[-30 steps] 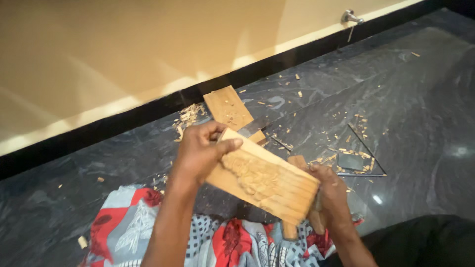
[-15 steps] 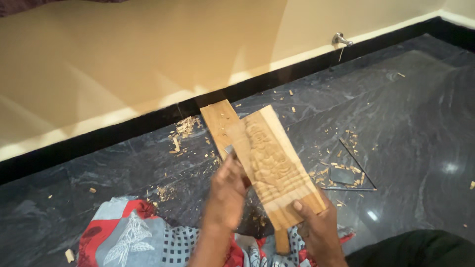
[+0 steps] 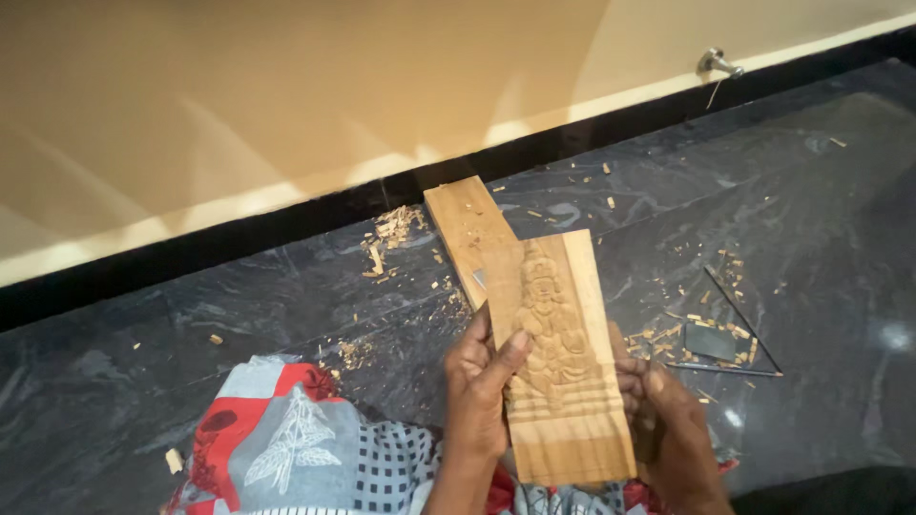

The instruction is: The person carves a detailed figure into a rectangular wooden block using a chisel and mallet. They hold the wood steady with one hand while striking the chisel with the mallet to remove wood shavings and refine the relief carving.

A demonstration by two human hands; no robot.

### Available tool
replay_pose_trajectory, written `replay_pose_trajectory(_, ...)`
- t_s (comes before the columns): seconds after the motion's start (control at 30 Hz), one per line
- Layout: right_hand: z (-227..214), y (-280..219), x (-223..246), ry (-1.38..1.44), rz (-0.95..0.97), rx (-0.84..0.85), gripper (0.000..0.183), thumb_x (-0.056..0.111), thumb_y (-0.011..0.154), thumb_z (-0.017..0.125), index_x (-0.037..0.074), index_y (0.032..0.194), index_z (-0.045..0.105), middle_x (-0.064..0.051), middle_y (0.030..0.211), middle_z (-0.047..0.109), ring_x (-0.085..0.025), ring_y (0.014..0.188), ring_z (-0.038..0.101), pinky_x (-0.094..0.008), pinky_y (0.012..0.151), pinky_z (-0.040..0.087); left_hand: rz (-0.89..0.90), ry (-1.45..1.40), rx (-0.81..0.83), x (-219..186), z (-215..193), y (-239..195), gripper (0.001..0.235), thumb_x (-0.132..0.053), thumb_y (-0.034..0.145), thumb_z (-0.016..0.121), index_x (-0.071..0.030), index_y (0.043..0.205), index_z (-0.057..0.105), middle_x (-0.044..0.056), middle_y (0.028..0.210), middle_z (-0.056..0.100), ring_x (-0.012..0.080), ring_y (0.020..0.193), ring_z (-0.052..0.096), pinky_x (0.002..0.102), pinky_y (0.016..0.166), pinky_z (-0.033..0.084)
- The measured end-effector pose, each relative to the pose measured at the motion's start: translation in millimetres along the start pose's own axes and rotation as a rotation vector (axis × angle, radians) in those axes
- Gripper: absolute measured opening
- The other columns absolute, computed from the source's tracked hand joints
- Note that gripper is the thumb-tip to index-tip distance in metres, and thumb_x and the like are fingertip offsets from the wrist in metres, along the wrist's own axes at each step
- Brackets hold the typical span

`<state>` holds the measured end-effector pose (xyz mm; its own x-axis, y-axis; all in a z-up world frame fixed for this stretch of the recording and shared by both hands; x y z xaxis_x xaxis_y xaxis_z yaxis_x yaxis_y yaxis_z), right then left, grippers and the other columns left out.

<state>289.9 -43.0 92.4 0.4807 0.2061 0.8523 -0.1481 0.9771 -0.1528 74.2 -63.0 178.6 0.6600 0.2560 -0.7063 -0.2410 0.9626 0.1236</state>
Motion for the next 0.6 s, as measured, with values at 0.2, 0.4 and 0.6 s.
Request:
replay_pose_trajectory(0.2,25,-16,4,-0.129,0.025,0.144,0.068,0.012,0.074,0.070,-0.010,0.137,0.053,-0.024,0.118,0.073,-0.029,0.102,0.074,-0.044,0.088,0.060,-0.008,0.034,0.007,-10,5,-5,0.043,-0.008,0.098,0.059,0.008,0.138,0.059,0.014,0.119,0.073,0.0154,0.101,0.070,0.030,0.088,0.057)
replay_pose_trajectory(0.4,26,-21,9,-0.107,0.003,0.194,0.069,0.009,0.076,0.070,-0.012,0.138,0.051,-0.025,0.120,0.072,-0.030,0.105,0.073,-0.045,0.089,0.060,-0.019,0.018,0.040,-19,14,-11,0.041,-0.009,0.098,0.056,0.006,0.136,0.059,0.013,0.119,0.072,0.0140,0.103,0.068,0.030,0.091,0.055)
replay_pose_trajectory(0.6,30,-31,17,-0.131,-0.002,0.170,0.072,0.011,0.073,0.073,-0.014,0.138,0.054,-0.027,0.124,0.072,-0.032,0.111,0.072,-0.046,0.095,0.056,0.010,0.126,0.046,-29,21,-15,0.043,-0.014,0.101,0.052,0.006,0.137,0.061,0.013,0.120,0.072,0.0136,0.105,0.067,0.028,0.094,0.053)
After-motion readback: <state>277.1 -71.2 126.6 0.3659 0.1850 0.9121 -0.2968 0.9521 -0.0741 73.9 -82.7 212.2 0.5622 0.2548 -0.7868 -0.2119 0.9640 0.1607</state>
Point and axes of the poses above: each hand's wrist, its own y-axis towards the middle knuckle, its own z-axis out of the palm, x = y × z, the point moved 6 cm from there along y, towards the middle knuckle
